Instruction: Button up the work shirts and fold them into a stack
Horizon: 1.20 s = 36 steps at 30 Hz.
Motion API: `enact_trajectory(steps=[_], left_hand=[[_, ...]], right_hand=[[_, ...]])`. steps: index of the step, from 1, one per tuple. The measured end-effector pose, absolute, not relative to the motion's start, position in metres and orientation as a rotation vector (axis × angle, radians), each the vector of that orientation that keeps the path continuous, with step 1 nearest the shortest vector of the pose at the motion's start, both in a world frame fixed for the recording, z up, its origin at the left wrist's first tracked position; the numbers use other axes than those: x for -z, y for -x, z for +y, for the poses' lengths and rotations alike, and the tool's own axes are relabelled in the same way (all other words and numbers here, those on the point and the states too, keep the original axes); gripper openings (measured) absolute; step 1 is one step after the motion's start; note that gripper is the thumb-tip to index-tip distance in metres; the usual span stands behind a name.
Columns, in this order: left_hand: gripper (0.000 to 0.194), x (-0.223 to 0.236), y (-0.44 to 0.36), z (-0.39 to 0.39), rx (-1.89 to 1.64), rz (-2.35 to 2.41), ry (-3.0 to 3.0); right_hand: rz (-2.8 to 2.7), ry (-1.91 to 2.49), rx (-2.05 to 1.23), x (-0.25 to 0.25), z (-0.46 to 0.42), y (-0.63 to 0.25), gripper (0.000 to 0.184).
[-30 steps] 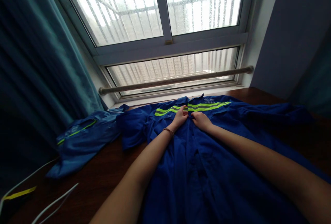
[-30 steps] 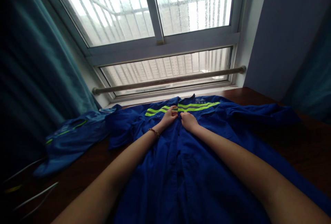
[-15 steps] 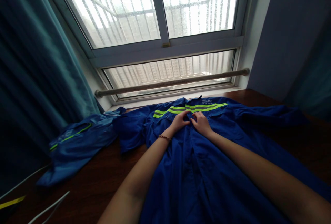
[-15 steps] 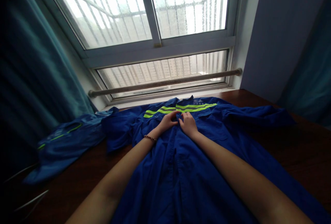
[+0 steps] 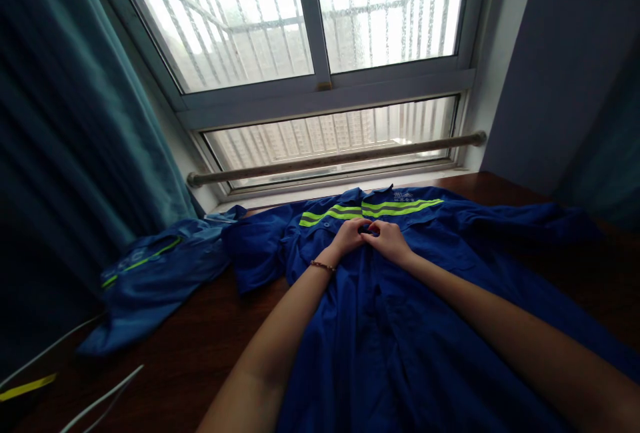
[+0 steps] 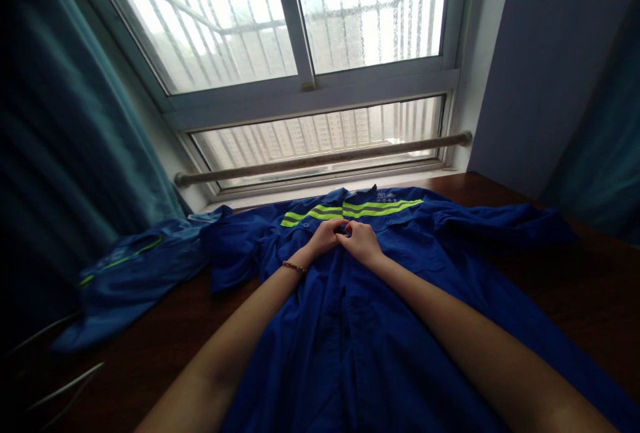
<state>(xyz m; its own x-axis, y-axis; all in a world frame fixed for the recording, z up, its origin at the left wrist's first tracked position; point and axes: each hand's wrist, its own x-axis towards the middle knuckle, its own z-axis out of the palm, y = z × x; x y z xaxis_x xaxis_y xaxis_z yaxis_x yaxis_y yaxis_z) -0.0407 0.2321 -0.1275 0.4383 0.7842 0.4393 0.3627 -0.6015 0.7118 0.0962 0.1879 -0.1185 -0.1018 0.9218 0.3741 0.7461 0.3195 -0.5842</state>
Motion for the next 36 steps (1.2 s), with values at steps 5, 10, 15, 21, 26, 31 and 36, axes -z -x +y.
enact_trajectory(steps=[5, 10, 15, 21, 26, 31, 36], left_hand=[[0.032, 0.132, 0.043, 0.238, -1.063, 0.95, -2.263], [0.045, 0.136, 0.05, 0.245, -1.052, 0.913, -2.26], [0.044, 0.144, 0.056, 0.258, -1.096, 0.959, -2.233], [0.044, 0.148, 0.058, 0.282, -1.024, 1.028, -2.385], [0.036, 0.149, 0.056, 0.305, -0.917, 1.198, -2.426], [0.042, 0.15, 0.054, 0.301, -0.951, 1.301, -2.403], [0.04, 0.135, 0.049, 0.278, -0.78, 1.357, -2.491]], right_hand=[[-2.145, 1.566, -0.393, 0.103, 0.19, -0.102, 0.019], [-2.159, 1.664, -0.429, 0.104, 0.194, -0.106, 0.012], [-2.086, 1.742, -0.425, 0.11, 0.187, -0.103, 0.01], [-1.763, 1.661, -0.77, 0.133, 0.205, -0.106, 0.02], [-1.392, 1.535, -1.003, 0.144, 0.225, -0.103, 0.029], [-1.203, 1.339, -1.066, 0.143, 0.223, -0.11, 0.037], [-1.066, 1.182, -1.223, 0.139, 0.226, -0.124, 0.036]])
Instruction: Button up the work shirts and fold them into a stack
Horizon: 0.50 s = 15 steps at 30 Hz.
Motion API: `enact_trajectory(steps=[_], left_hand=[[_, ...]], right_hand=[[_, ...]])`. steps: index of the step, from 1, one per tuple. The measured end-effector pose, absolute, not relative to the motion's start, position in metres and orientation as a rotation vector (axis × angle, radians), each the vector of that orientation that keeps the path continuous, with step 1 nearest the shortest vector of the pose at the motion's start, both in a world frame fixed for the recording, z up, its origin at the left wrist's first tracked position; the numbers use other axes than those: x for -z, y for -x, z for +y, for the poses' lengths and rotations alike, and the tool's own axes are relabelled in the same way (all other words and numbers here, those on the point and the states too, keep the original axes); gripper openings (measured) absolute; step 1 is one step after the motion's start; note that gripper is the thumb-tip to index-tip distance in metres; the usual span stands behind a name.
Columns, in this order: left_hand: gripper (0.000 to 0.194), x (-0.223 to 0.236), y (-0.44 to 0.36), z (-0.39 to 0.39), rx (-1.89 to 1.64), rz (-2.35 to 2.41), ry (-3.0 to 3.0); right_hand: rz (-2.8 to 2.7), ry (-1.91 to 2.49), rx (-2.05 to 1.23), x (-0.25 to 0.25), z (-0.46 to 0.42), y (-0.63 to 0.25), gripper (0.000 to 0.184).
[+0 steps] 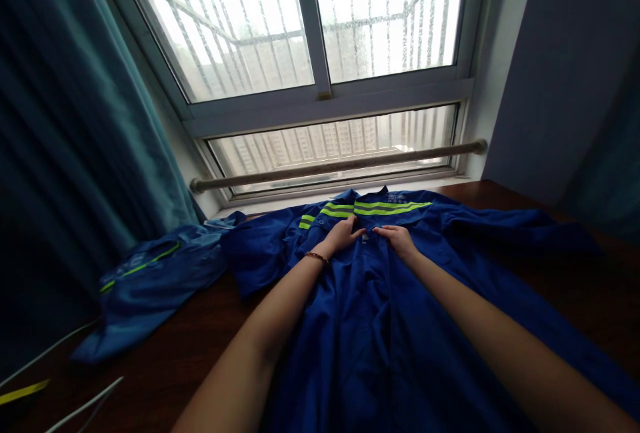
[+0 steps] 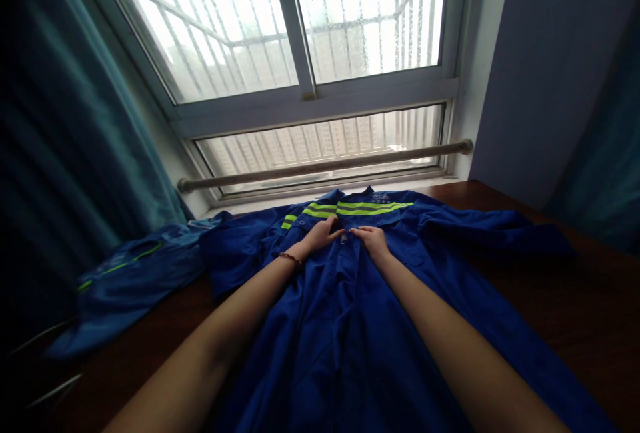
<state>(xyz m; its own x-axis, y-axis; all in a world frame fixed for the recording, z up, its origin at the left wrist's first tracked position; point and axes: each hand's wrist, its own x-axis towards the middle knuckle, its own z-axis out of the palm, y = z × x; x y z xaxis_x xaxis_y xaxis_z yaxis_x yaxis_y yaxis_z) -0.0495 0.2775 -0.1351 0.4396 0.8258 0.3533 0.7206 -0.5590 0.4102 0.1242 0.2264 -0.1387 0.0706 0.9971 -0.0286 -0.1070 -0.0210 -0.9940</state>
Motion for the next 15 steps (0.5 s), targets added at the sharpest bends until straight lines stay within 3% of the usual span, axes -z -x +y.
enact_trajectory(steps=[7, 15], left_hand=[[0.022, 0.124, 0.036, 0.228, -0.566, 1.06, -2.585], [0.023, 0.137, 0.046, 0.199, -0.854, 1.083, -2.589]], right_hand=[[-1.03, 1.091, -1.309, 0.142, 0.23, -0.124, 0.034], [-1.064, 1.08, -1.306, 0.137, 0.224, -0.125, 0.033]])
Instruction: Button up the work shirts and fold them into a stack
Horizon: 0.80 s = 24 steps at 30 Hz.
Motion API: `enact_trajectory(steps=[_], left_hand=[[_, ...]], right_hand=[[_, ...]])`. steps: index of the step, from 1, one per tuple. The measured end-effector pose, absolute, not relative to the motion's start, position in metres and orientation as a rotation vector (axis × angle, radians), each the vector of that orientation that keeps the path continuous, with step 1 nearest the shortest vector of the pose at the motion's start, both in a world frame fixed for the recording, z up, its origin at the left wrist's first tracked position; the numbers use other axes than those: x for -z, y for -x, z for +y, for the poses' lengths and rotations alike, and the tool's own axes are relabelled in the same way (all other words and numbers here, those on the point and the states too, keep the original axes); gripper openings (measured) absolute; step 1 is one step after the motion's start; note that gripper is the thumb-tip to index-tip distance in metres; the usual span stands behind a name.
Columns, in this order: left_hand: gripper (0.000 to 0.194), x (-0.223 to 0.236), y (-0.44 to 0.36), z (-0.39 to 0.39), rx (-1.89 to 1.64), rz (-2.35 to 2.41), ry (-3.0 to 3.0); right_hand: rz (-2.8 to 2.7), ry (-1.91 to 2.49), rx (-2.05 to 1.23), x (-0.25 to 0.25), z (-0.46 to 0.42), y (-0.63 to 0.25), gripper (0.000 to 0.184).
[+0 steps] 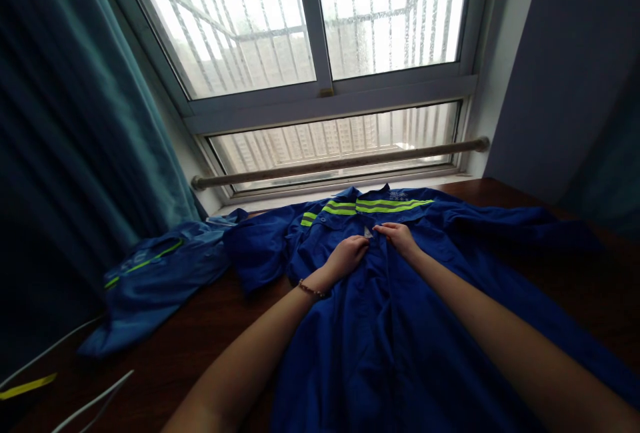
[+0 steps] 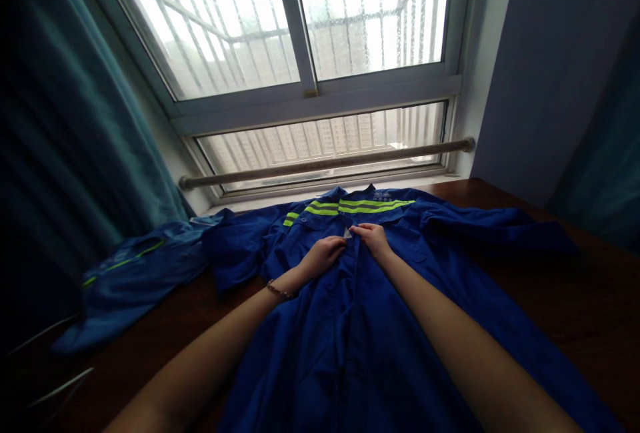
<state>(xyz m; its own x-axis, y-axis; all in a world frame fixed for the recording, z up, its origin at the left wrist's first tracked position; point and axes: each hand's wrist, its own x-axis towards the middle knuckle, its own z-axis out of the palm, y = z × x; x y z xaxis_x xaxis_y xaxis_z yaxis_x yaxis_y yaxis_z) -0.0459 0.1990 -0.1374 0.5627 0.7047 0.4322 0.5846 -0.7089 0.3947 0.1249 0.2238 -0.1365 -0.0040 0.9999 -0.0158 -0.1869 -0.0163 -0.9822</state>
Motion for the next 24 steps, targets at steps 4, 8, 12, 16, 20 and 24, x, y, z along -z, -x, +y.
enact_trajectory(steps=[4, 8, 12, 16, 20, 24], left_hand=[[0.019, 0.133, 0.048, 0.199, -1.057, 1.225, -2.481], [0.023, 0.133, 0.05, 0.203, -1.205, 1.342, -2.329], [0.026, 0.138, 0.055, 0.212, -1.181, 1.293, -2.119], [0.022, 0.142, 0.061, 0.221, -1.187, 1.203, -1.866], [0.018, 0.145, 0.063, 0.225, -1.153, 1.1, -1.678], [0.016, 0.139, 0.063, 0.222, -1.13, 1.102, -1.641]], right_hand=[[-1.126, 1.059, -1.316, 0.135, 0.219, -0.121, 0.033], [-1.221, 1.006, -1.357, 0.135, 0.215, -0.113, 0.033], [-1.247, 1.011, -1.383, 0.134, 0.214, -0.109, 0.032], [-1.251, 1.027, -1.412, 0.132, 0.213, -0.111, 0.025], [-1.244, 1.025, -1.438, 0.132, 0.212, -0.112, 0.018], [-1.258, 0.959, -1.479, 0.128, 0.212, -0.117, 0.021]])
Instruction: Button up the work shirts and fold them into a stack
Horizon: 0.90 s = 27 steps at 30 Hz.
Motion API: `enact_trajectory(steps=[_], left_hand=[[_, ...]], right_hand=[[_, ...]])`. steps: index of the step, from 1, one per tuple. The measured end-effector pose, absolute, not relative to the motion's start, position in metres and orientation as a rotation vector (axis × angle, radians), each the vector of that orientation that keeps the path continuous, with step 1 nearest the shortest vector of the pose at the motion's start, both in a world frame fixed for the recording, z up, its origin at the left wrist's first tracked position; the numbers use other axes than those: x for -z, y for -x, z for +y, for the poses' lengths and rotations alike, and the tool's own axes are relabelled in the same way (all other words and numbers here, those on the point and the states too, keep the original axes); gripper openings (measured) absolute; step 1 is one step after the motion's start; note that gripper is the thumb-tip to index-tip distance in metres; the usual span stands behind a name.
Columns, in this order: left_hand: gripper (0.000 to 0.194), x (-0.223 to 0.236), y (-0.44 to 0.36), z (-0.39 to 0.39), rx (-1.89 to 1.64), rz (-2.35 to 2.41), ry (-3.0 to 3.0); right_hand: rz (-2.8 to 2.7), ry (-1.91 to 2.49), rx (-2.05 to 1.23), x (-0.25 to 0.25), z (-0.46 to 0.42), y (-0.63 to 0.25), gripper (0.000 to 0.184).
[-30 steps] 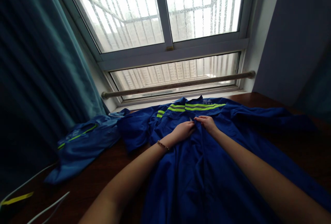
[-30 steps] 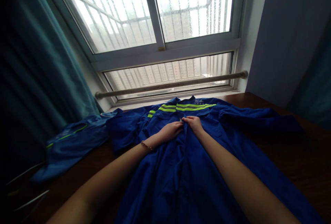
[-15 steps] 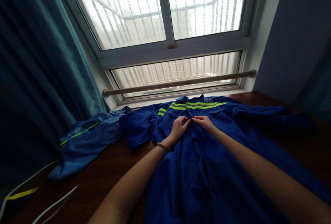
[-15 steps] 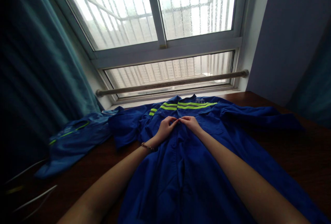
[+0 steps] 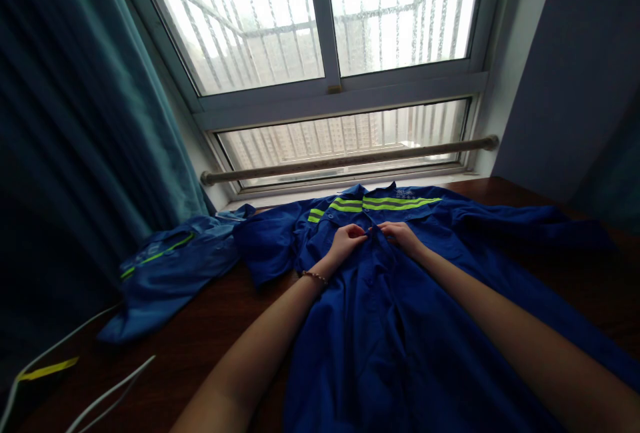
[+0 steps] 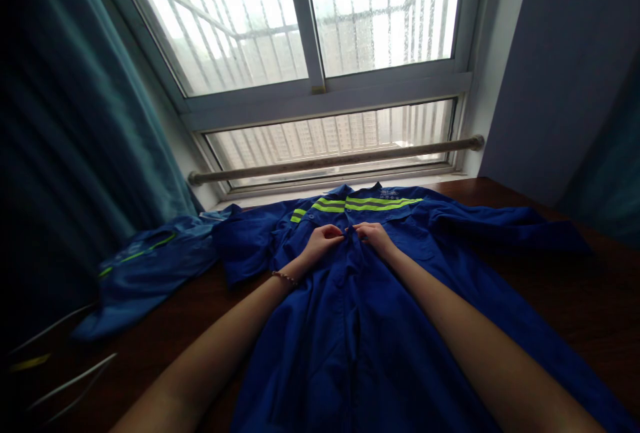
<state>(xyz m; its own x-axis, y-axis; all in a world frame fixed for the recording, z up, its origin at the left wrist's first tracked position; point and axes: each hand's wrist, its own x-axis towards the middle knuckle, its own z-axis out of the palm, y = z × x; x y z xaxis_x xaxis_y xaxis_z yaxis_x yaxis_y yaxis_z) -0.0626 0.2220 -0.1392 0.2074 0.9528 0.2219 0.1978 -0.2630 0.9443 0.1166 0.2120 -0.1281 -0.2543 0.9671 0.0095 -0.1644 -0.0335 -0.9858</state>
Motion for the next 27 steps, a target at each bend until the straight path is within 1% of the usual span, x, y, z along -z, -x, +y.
enact_trajectory(steps=[4, 7, 12, 14, 17, 22, 24, 27], left_hand=[[0.018, 0.12, 0.063, 0.215, -1.071, 1.147, -1.478], [0.025, 0.108, 0.063, 0.209, -0.992, 1.099, -1.36], [0.031, 0.116, 0.062, 0.205, -0.935, 1.041, -1.248], [0.031, 0.125, 0.064, 0.206, -0.937, 1.003, -1.19], [0.031, 0.134, 0.065, 0.208, -0.949, 0.945, -1.139], [0.024, 0.138, 0.065, 0.209, -1.039, 0.892, -1.109], [0.023, 0.138, 0.065, 0.208, -1.063, 0.884, -1.093], [0.026, 0.139, 0.065, 0.209, -1.06, 0.875, -1.095]], right_hand=[[-1.34, 0.833, -1.522, 0.12, 0.211, -0.124, 0.025], [-1.392, 0.796, -1.476, 0.12, 0.211, -0.126, 0.028], [-1.493, 0.856, -1.329, 0.136, 0.213, -0.119, 0.027], [-1.533, 0.877, -1.221, 0.141, 0.214, -0.117, 0.025], [-1.658, 0.923, -0.956, 0.144, 0.214, -0.115, 0.019], [-1.885, 0.975, -0.464, 0.145, 0.209, -0.108, 0.026], [-1.909, 0.984, -0.374, 0.146, 0.208, -0.106, 0.026], [-1.887, 1.02, -0.422, 0.147, 0.208, -0.105, 0.025]])
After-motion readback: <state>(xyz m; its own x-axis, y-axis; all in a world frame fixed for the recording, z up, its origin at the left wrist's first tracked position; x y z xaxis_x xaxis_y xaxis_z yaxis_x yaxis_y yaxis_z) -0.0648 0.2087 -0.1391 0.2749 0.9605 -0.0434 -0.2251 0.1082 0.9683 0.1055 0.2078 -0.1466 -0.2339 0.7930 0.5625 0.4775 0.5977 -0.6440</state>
